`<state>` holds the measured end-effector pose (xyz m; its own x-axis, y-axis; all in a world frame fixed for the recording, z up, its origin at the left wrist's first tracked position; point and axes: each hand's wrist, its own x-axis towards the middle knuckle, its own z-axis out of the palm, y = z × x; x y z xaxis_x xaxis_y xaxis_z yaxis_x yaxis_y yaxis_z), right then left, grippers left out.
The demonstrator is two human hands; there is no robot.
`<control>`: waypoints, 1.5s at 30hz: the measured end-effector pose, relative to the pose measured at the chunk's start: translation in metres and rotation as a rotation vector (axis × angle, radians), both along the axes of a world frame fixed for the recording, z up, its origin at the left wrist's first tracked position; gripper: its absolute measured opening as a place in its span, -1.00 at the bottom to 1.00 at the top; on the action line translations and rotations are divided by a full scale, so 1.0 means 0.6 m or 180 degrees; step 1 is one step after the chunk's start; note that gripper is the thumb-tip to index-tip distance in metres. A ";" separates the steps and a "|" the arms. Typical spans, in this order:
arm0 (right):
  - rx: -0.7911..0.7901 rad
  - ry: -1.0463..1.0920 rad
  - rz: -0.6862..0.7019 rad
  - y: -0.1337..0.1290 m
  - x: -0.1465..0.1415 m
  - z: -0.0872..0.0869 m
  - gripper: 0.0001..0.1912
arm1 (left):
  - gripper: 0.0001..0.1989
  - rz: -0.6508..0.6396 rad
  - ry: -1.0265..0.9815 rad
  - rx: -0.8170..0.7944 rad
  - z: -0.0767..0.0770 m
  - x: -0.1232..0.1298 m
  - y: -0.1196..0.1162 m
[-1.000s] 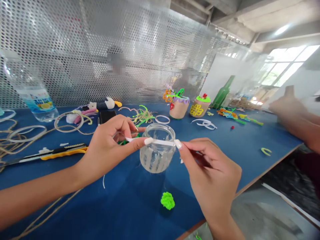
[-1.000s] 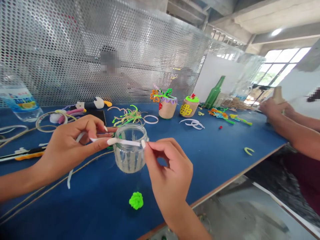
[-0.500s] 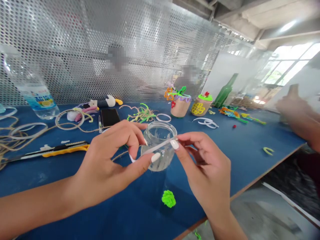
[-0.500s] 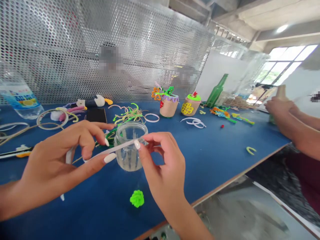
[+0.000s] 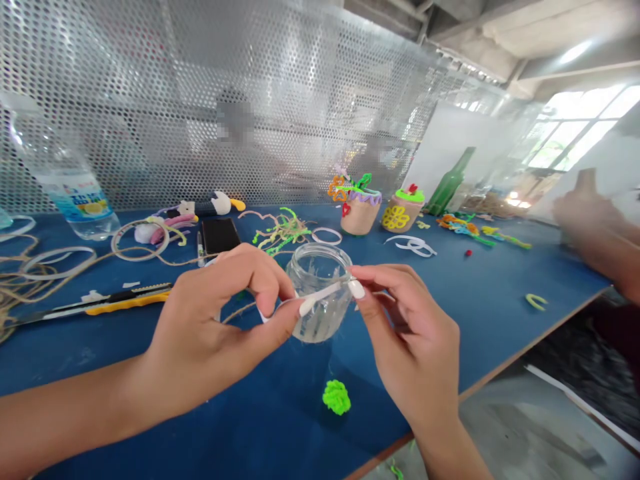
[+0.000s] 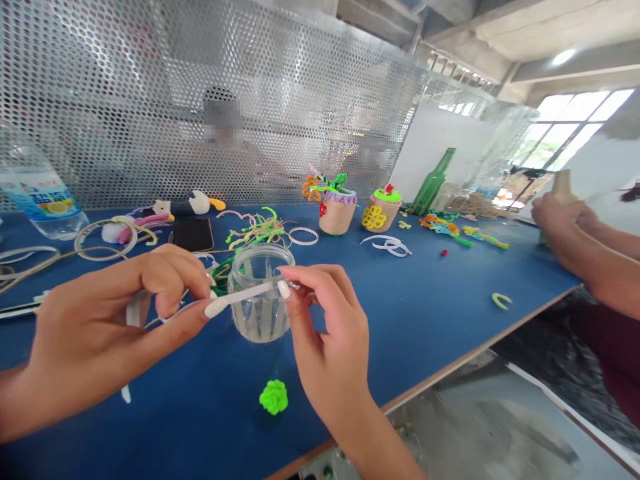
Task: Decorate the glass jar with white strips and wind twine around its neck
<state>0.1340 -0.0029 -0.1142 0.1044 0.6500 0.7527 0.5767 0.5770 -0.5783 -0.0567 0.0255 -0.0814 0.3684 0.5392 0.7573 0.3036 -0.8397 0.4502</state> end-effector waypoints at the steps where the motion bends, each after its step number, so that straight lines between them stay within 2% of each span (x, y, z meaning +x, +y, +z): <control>1: -0.0011 -0.0042 -0.0030 0.000 0.000 0.001 -0.79 | -0.75 -0.0007 0.0019 0.0045 0.000 0.000 0.003; 7: -0.0124 -0.0237 -0.0106 0.001 0.000 0.008 -0.77 | -0.75 0.0031 0.0122 0.0246 -0.001 -0.001 0.017; 13: -0.0298 -0.0396 0.0018 0.007 0.010 0.016 -0.77 | -0.74 0.0172 0.0134 0.0332 -0.002 -0.002 0.025; 18: -0.0593 -0.0670 0.0216 0.021 0.022 0.033 -0.87 | -0.75 0.0227 0.0179 0.0319 -0.002 -0.004 0.034; 26: -0.0394 -0.1121 0.0712 0.055 0.044 0.043 -0.89 | -0.75 0.0283 0.0222 0.0358 -0.008 -0.009 0.042; 33: -0.0571 -0.1187 0.0949 0.066 0.055 0.050 -0.89 | -0.77 0.0320 0.0293 0.0124 -0.007 -0.005 0.039; 40: -0.0300 -0.1622 0.1224 0.057 0.056 0.070 -0.88 | -0.76 0.0306 0.0307 0.0109 -0.005 -0.001 0.044; 42: -0.0109 -0.1723 0.1109 0.051 0.050 0.075 -0.88 | -0.76 0.0268 0.0301 0.0113 -0.004 0.000 0.044; 45: 0.0239 -0.1853 0.0694 0.046 0.033 0.073 -0.92 | -0.77 0.0241 0.0287 0.0148 -0.005 0.002 0.045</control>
<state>0.1536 0.0247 -0.0701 -0.4655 0.5533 0.6908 0.6495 0.7438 -0.1581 -0.0558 0.0522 -0.0842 0.3958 0.5330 0.7478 0.4044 -0.8323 0.3792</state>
